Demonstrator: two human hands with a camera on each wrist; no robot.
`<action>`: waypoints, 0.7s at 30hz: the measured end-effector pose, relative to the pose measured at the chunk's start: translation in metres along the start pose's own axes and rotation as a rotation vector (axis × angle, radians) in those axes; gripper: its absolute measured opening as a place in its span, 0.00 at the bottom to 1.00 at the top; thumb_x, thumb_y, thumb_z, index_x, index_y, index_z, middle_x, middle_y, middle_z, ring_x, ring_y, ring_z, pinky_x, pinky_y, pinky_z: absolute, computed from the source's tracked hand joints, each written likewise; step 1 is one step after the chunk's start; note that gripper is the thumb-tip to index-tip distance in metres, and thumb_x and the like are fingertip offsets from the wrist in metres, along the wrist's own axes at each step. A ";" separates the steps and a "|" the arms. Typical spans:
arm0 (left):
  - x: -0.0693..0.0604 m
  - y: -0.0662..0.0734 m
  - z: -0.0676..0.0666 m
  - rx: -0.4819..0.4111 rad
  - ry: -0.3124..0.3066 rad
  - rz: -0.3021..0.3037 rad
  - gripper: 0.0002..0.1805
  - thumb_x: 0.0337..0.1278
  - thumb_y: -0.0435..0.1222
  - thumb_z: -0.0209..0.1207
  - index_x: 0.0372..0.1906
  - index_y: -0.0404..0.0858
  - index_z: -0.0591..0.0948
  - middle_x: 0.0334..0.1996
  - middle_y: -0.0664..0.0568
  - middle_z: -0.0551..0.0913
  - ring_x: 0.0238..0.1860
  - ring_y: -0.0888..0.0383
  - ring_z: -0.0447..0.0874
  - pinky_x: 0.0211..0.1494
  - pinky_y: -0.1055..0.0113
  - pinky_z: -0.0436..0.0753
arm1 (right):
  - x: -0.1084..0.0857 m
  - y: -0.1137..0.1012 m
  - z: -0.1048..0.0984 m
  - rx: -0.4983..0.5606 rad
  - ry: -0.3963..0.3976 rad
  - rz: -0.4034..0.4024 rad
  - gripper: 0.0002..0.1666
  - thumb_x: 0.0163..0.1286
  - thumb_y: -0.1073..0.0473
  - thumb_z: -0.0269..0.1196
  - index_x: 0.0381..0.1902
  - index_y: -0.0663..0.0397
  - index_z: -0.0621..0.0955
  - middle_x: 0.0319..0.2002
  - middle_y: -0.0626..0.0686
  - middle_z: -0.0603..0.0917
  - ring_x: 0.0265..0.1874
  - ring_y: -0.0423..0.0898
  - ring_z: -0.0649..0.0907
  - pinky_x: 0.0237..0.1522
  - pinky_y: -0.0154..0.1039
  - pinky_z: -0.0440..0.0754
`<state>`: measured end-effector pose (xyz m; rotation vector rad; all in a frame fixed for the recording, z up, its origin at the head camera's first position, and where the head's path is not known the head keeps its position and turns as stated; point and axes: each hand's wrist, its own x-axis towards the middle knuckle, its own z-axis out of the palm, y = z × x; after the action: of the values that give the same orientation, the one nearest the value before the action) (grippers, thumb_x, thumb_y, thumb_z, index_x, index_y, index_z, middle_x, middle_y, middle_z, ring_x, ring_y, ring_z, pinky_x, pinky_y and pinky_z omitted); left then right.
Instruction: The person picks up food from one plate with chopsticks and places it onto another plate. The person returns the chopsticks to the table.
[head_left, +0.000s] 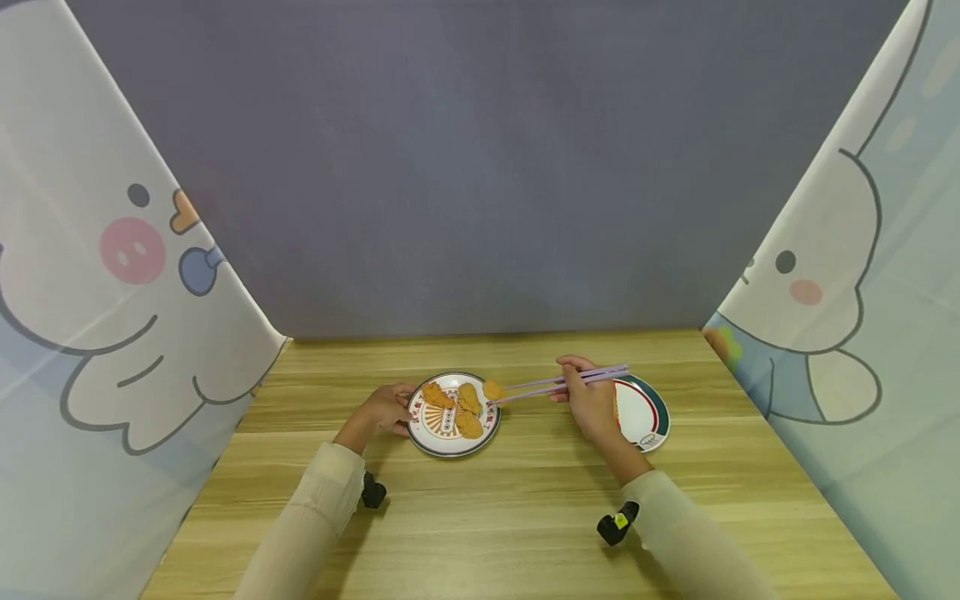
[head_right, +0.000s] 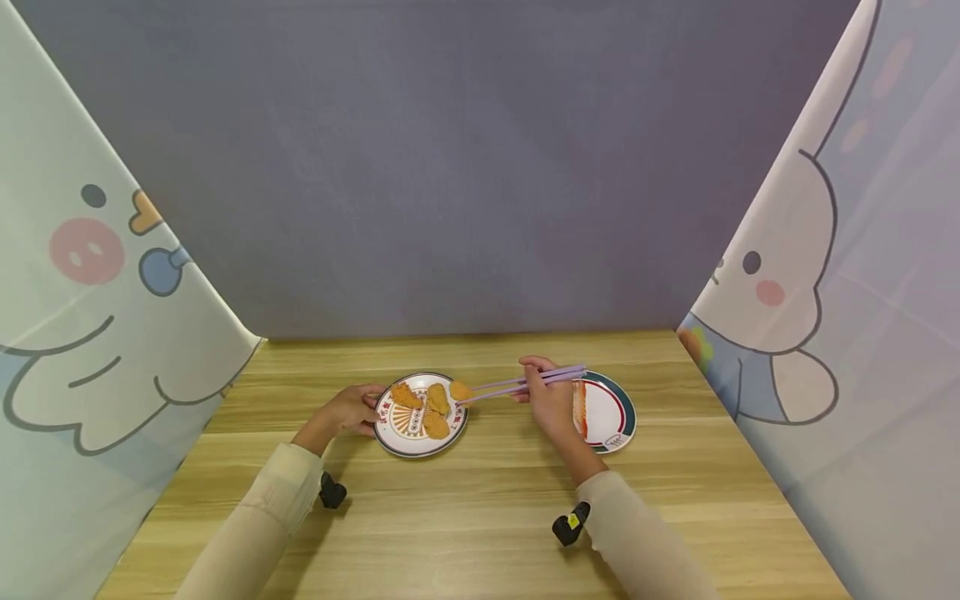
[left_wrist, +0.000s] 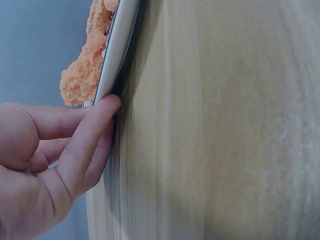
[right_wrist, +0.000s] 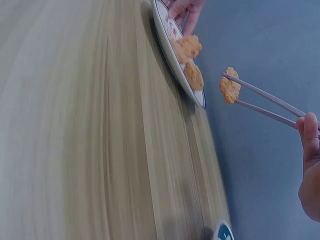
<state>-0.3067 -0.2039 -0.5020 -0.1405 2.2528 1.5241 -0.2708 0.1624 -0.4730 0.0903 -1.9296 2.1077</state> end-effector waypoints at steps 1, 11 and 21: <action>0.000 0.000 0.000 -0.003 0.000 0.000 0.38 0.60 0.16 0.58 0.76 0.33 0.65 0.55 0.33 0.71 0.38 0.50 0.83 0.36 0.59 0.93 | -0.001 0.001 0.003 0.001 -0.006 0.000 0.12 0.78 0.65 0.56 0.50 0.70 0.82 0.30 0.60 0.82 0.20 0.43 0.88 0.25 0.37 0.91; 0.000 0.001 0.001 0.008 0.005 0.008 0.37 0.60 0.16 0.58 0.75 0.33 0.66 0.52 0.35 0.72 0.38 0.51 0.82 0.36 0.60 0.93 | -0.007 0.007 0.035 0.029 -0.060 0.005 0.12 0.76 0.68 0.55 0.49 0.71 0.82 0.28 0.60 0.82 0.19 0.47 0.88 0.23 0.40 0.91; -0.002 0.001 0.000 0.015 -0.003 0.005 0.38 0.59 0.16 0.58 0.76 0.32 0.65 0.52 0.34 0.71 0.38 0.49 0.82 0.37 0.58 0.93 | -0.014 0.015 0.061 0.039 -0.111 0.020 0.12 0.77 0.68 0.56 0.49 0.72 0.82 0.32 0.77 0.80 0.20 0.55 0.88 0.24 0.42 0.91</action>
<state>-0.3055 -0.2037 -0.5002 -0.1276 2.2636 1.5085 -0.2698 0.0992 -0.4847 0.2010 -1.9586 2.1963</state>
